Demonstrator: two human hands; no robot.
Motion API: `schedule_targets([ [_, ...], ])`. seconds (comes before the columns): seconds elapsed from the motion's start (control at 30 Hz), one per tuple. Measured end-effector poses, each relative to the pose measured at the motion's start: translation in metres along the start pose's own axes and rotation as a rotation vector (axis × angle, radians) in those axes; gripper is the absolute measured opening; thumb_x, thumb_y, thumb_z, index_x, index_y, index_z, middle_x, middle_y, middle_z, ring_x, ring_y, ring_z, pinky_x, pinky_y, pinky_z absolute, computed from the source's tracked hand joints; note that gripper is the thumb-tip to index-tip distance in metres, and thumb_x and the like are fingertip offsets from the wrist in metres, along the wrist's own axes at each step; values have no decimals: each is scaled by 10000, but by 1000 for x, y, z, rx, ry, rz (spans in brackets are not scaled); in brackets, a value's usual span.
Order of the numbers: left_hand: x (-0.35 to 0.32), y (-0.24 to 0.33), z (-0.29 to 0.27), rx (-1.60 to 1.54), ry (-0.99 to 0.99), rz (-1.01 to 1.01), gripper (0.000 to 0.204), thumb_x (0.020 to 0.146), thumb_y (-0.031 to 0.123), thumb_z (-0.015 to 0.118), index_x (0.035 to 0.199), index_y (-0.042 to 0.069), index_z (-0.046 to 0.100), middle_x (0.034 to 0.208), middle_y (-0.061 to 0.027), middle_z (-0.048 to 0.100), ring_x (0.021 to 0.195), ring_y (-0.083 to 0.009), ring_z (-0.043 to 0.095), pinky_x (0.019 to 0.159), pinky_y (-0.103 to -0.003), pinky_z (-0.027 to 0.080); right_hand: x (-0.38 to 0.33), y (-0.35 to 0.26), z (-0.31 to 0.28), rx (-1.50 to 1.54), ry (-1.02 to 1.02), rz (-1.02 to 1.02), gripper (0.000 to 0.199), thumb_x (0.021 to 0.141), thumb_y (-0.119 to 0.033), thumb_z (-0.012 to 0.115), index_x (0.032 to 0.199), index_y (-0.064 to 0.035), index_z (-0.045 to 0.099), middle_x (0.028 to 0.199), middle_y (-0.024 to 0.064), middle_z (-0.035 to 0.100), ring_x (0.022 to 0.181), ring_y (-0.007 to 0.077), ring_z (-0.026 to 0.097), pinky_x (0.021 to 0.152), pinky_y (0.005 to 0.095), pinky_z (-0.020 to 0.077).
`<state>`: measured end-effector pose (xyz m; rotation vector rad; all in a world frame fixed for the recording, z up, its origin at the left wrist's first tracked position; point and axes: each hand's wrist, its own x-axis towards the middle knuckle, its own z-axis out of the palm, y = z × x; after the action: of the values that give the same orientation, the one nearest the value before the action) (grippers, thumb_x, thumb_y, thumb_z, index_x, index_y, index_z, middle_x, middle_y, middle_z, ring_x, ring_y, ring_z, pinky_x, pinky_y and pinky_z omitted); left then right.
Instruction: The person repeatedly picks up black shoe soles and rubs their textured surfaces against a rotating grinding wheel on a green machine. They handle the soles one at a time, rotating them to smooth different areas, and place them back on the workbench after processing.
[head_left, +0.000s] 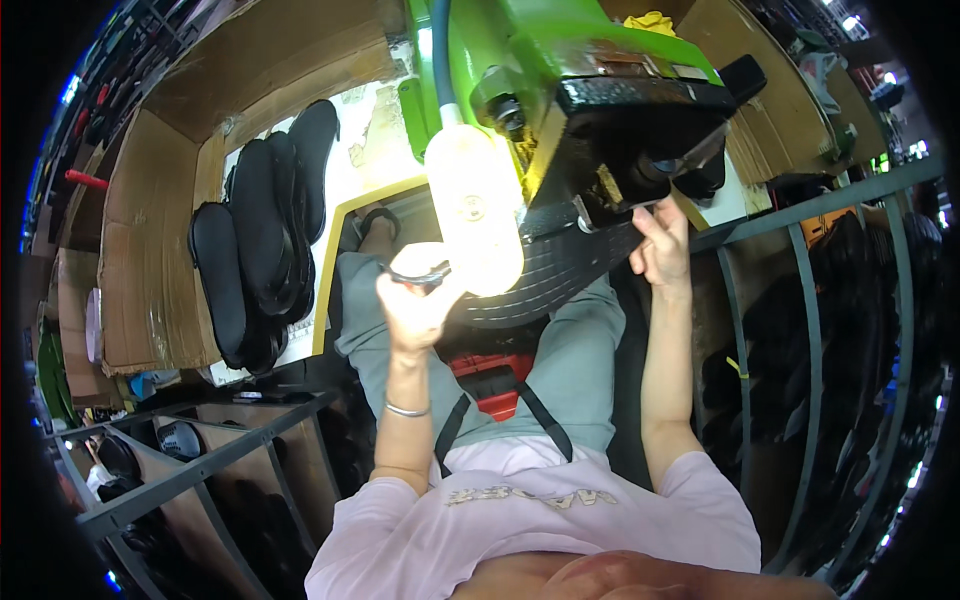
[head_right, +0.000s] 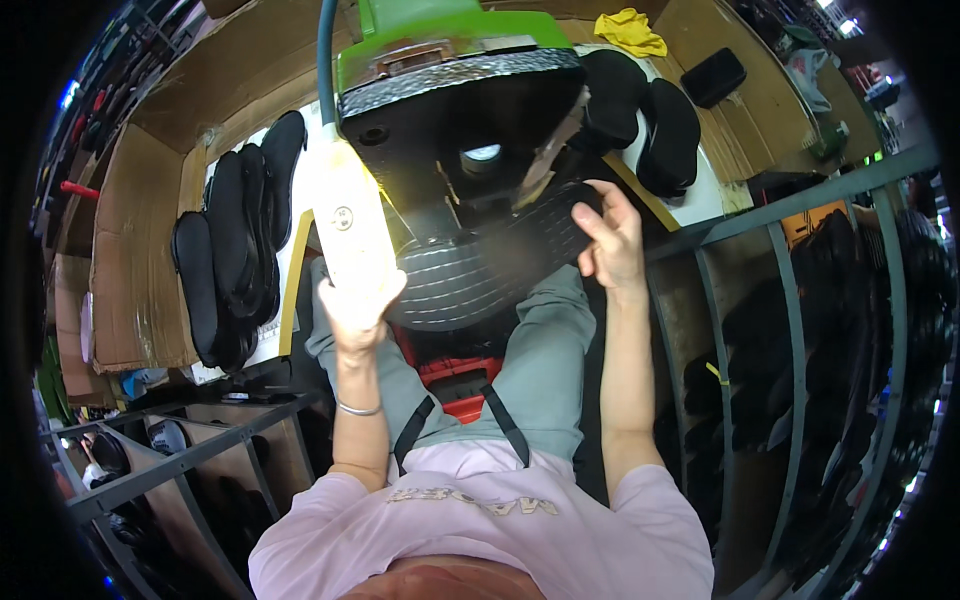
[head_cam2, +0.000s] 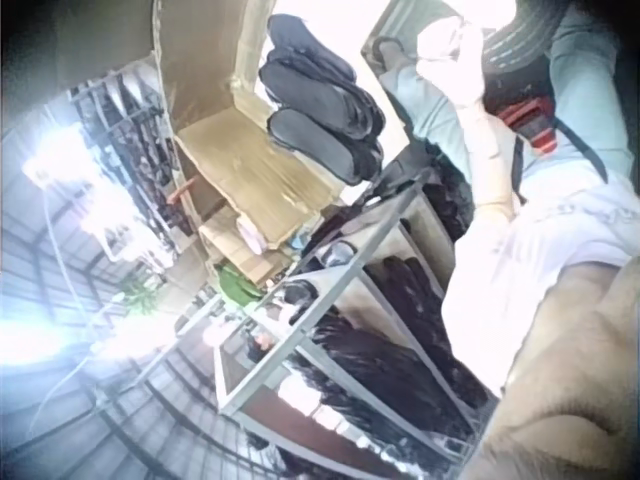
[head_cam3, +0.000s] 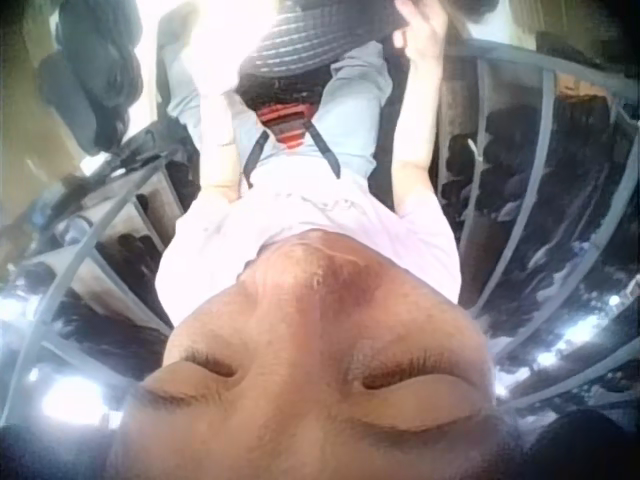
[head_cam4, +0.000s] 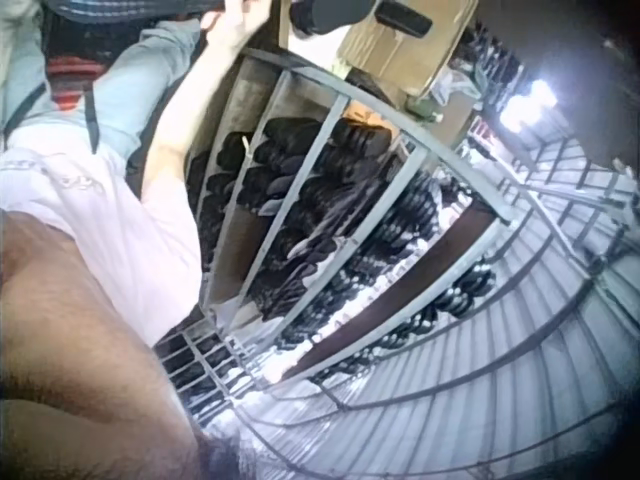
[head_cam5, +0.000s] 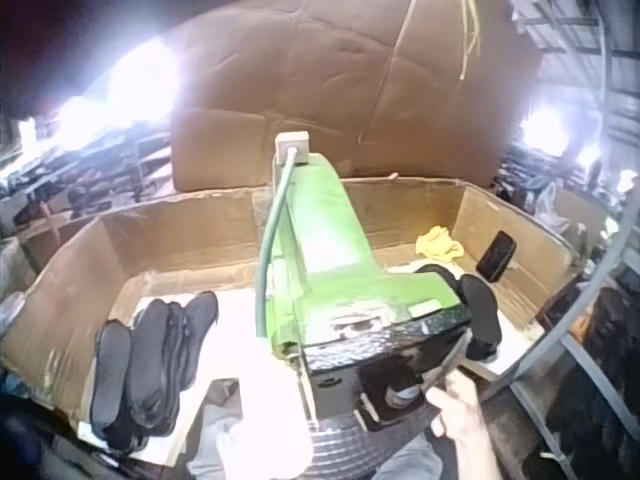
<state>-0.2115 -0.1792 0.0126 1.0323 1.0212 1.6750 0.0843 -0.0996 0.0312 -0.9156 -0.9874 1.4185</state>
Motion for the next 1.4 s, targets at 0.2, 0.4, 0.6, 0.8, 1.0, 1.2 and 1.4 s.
schedule_targets([
  [0.2,-9,1,-74,-123,154,-121,343,725,-107,680,1059,-48,631,965,-93,662,851,-155,628,802,-262,500,-24,30,53,64,-121,18,343,867,-49,637,1163,26,482,943,107,625,577,126,599,342,222,472],
  [0.4,-63,-36,-122,-174,150,-357,255,702,-132,712,863,35,607,870,-61,637,768,-137,617,716,-260,519,-34,49,76,-73,-154,-58,291,748,72,726,976,21,552,834,102,657,598,115,624,406,221,492],
  [0.6,-115,-103,-38,83,-52,-581,174,719,-2,798,803,16,647,745,0,632,654,-68,569,590,-243,489,-29,36,84,-385,-171,-207,311,663,-21,849,851,7,603,789,54,662,647,70,607,550,222,494],
  [0.8,-68,-31,-4,843,-315,9,347,728,139,793,1021,-4,673,869,-164,696,793,-296,671,776,-360,529,-76,-88,24,-937,95,-524,369,602,-116,886,869,-46,641,834,63,654,697,156,613,619,288,487],
  [1.0,21,61,-114,1833,472,543,476,842,220,699,1285,105,570,1374,-133,501,1230,-394,478,1044,-523,338,-4,-115,-99,-1100,436,-1032,283,703,82,741,945,7,617,946,90,676,865,224,641,804,317,507],
  [1.2,31,46,-159,1713,364,179,493,829,277,701,1280,122,579,1348,-117,535,1247,-309,492,1062,-512,335,78,-40,-175,-943,343,-558,255,705,46,728,906,-12,580,998,69,635,1108,224,606,924,318,468],
  [1.4,37,45,-152,1566,526,257,308,714,62,669,1016,35,615,1032,-125,601,976,-350,551,870,-446,436,43,-33,-156,-1215,461,-751,440,660,-103,800,1062,-69,625,1228,152,588,1187,324,535,1013,403,406],
])
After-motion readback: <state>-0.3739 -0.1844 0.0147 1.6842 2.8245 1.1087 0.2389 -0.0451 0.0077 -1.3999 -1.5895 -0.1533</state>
